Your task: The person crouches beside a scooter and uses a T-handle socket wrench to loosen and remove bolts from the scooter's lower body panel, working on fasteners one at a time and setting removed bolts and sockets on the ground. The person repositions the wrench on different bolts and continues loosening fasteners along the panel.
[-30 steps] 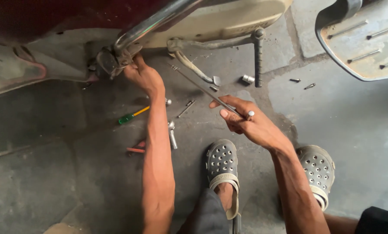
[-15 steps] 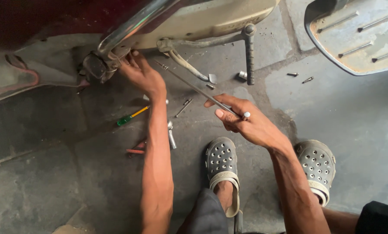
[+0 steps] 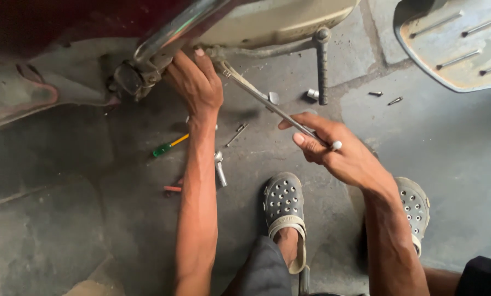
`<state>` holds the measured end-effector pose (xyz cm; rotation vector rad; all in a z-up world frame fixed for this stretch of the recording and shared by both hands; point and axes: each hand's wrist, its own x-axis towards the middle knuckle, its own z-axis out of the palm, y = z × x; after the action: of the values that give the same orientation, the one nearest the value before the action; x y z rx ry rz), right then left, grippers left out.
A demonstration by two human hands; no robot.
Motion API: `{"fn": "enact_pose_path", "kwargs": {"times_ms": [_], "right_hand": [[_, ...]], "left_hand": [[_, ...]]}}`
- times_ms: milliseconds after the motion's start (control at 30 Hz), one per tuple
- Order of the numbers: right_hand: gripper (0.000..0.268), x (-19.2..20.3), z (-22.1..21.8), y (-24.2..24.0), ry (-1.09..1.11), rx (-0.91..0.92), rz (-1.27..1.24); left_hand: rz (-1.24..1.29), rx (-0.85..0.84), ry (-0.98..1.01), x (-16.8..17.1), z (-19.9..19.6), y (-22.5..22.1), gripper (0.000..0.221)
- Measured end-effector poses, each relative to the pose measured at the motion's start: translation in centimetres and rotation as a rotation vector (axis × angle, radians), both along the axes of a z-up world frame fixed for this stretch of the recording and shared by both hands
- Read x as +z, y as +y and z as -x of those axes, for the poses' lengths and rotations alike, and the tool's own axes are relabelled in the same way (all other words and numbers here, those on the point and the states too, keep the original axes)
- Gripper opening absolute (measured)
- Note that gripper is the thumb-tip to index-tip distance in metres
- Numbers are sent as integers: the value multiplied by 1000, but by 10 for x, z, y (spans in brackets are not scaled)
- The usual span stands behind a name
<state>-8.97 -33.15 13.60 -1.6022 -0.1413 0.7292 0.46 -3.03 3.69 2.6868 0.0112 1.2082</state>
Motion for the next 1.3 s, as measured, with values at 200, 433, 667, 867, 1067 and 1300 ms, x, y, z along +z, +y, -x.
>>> {"fn": "enact_pose_path", "kwargs": {"times_ms": [200, 433, 667, 867, 1067, 1300], "right_hand": [[40, 40, 10, -8, -72, 18, 115], [38, 57, 27, -26, -117, -36, 197], [37, 71, 33, -18, -197, -142, 294], [36, 71, 35, -10, -186, -139, 243], [35, 72, 38, 3, -261, -180, 155], [32, 67, 37, -3, -341, -219, 162]], "left_hand": [[251, -55, 100, 2, -25, -8, 31], [34, -136, -60, 19, -12, -9, 37], [-103, -117, 7, 22, -9, -5, 48], [-117, 42, 30, 10, -17, -14, 48], [-220, -78, 32, 28, 11, -32, 51], [-188, -7, 45, 30, 2, -47, 55]]}}
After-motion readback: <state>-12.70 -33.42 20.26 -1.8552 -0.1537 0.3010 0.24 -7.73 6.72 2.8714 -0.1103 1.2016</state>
